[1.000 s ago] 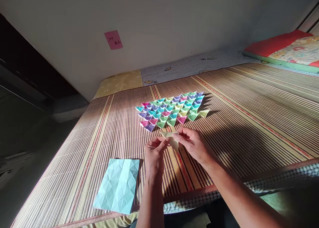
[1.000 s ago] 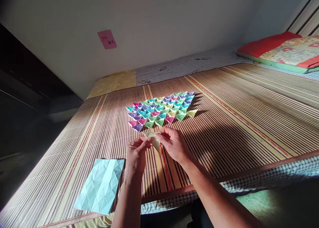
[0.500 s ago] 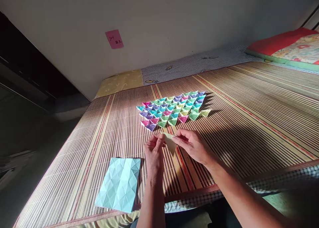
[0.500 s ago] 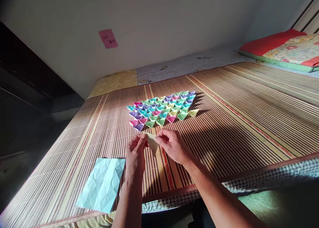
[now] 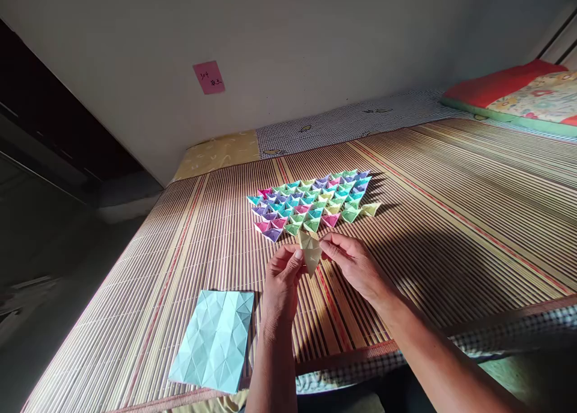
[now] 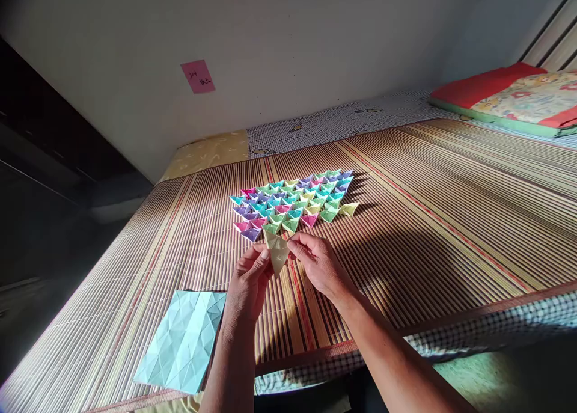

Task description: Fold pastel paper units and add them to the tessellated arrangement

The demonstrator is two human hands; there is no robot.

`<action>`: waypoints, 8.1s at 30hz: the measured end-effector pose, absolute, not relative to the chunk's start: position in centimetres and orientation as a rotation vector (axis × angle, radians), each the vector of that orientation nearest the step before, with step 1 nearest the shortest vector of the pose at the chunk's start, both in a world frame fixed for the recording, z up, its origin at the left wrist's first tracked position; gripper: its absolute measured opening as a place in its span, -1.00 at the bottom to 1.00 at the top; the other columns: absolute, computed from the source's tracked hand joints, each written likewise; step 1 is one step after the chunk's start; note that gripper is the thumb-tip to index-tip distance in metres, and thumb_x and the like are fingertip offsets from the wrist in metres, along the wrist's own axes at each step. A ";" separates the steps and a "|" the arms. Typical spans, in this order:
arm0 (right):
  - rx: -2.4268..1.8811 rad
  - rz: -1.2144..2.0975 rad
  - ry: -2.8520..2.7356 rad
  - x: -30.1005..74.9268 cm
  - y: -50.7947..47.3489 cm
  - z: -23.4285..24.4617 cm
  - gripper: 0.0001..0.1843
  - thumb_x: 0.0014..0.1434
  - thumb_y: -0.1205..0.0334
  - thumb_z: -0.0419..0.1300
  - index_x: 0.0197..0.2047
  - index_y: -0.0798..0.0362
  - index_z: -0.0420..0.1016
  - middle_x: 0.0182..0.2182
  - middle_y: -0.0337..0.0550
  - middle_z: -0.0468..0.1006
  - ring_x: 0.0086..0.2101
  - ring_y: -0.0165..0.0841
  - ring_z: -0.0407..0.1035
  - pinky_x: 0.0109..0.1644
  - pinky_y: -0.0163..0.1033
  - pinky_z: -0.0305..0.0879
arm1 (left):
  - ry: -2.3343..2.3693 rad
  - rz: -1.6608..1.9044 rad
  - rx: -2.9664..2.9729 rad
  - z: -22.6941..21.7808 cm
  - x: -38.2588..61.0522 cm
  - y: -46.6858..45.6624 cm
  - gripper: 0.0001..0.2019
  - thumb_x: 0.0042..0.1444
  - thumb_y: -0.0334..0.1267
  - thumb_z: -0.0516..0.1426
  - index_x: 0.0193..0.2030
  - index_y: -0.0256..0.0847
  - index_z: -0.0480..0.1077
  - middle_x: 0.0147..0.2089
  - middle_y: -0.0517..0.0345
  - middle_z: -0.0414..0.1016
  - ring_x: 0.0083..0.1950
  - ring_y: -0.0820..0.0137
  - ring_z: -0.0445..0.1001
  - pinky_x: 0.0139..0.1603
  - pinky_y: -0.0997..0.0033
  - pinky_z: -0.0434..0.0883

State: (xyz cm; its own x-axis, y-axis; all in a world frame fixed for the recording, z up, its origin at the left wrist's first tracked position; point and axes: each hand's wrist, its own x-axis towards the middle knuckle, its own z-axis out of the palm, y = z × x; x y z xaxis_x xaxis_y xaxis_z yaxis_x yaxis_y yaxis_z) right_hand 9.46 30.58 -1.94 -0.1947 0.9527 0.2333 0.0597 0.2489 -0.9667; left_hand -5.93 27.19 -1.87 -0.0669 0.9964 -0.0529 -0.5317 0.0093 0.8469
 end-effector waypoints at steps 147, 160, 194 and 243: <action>-1.008 0.905 -1.500 8.5 29.6 -0.2 -0.88 0.20 0.24 0.25 -0.36 0.05 0.55 -0.47 -0.21 0.58 -0.43 -0.33 0.45 -0.34 -0.26 0.36 | 1.209 1.596 1.026 -1.6 -4.4 26.6 -0.81 0.07 -0.22 0.36 -0.28 -0.19 0.45 -0.42 0.21 0.54 -0.39 0.43 0.50 -0.34 0.51 0.40; -1.010 0.704 -1.632 8.4 29.6 -0.5 -0.96 0.23 0.27 0.21 -0.29 0.01 0.46 -0.43 -0.24 0.55 -0.40 -0.35 0.47 -0.30 -0.27 0.36 | 1.253 1.483 1.034 -0.5 -5.3 26.6 -0.84 0.03 -0.20 0.36 -0.37 -0.23 0.54 -0.44 0.18 0.56 -0.40 0.44 0.46 -0.33 0.50 0.36; -0.818 0.683 -1.911 9.1 29.5 -0.2 -0.73 0.21 0.43 0.23 -0.06 -0.01 0.64 -0.08 -0.08 0.67 -0.01 -0.21 0.56 0.09 -0.10 0.48 | 1.220 1.553 0.997 -0.8 -7.3 26.8 -0.85 0.16 -0.25 0.20 -0.34 -0.23 0.60 -0.43 0.17 0.55 -0.45 0.48 0.39 -0.37 0.49 0.33; -0.960 0.626 -1.671 8.0 29.0 -0.6 -0.89 0.30 0.29 0.20 -0.31 0.01 0.47 -0.42 -0.21 0.57 -0.41 -0.34 0.44 -0.29 -0.26 0.36 | 1.297 1.550 1.129 -1.1 -6.0 26.7 -0.87 0.22 -0.18 0.24 -0.26 -0.18 0.46 -0.42 0.20 0.55 -0.41 0.42 0.48 -0.36 0.48 0.39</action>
State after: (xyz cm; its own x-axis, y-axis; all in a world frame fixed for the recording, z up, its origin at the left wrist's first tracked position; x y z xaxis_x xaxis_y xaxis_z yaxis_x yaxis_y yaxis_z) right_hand 7.97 29.00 -0.64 -0.1164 0.8402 0.5296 0.2849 0.5391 -0.7926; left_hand -6.02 26.69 -1.10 -0.2784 0.9509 0.1355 -0.0339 -0.1507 0.9880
